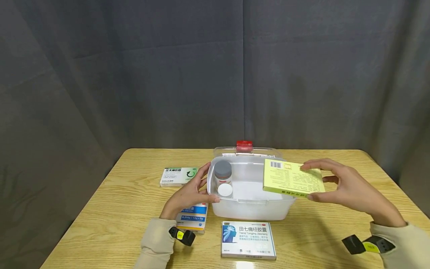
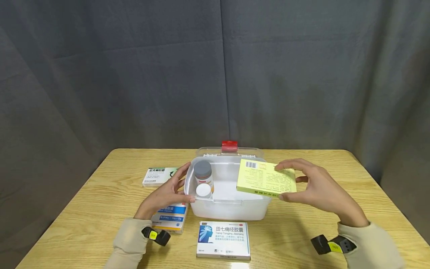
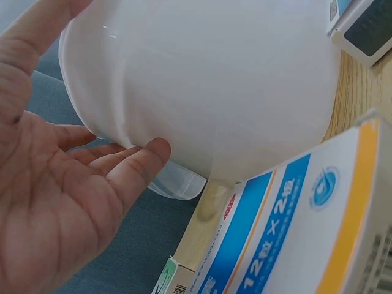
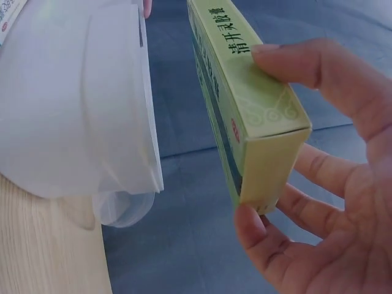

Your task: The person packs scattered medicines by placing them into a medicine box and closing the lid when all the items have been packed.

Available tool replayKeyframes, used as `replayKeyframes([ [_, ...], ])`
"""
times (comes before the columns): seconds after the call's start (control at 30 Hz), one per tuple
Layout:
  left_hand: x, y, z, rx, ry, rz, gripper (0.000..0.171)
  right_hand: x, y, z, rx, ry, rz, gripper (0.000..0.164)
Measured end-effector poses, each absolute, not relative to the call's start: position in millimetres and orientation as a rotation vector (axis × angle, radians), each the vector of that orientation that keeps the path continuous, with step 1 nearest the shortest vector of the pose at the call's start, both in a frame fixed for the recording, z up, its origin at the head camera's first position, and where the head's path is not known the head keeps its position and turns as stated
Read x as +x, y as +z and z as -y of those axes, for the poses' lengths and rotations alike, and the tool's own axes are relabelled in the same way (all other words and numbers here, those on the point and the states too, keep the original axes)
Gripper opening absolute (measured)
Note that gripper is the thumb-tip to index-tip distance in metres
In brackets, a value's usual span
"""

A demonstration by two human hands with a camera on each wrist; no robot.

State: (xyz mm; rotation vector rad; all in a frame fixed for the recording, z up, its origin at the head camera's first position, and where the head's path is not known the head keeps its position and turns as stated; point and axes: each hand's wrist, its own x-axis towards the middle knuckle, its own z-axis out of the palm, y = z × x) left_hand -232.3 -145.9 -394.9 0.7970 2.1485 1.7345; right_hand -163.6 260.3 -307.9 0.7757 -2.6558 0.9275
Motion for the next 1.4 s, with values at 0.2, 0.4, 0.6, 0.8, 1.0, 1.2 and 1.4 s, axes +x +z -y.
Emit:
replayKeyframes([
  [0.2,-231.9,-394.8,145.9,0.796,1.737,-2.147,0.106,-170.1,-304.2,-252.1,0.797,0.941,2.645,0.059],
  [0.4,-232.2,-394.7,146.0,0.810,1.741,-2.136,0.106,-178.5,-302.2,-241.9,0.764,0.944,2.691,0.059],
  [0.6,-232.4,-394.8,146.5,0.806,1.738,-2.135,0.105,-187.3,-302.4,-231.0,0.772,0.957,2.706,0.059],
  [0.8,-231.4,-393.2,145.9,0.799,1.731,-2.139,0.106,-193.3,-305.5,-222.0,0.809,1.053,2.700,0.059],
  [1.0,-231.8,-393.6,146.4,0.806,1.738,-2.129,0.106,-200.5,-310.7,-214.5,0.822,1.092,2.731,0.061],
  [1.2,-231.7,-393.4,147.0,0.827,1.742,-2.122,0.106,-205.2,-313.0,-210.5,0.835,1.127,2.743,0.061],
  [1.4,-231.7,-393.9,147.4,0.826,1.743,-2.124,0.105,-208.7,-314.7,-205.6,0.864,1.132,2.764,0.062],
])
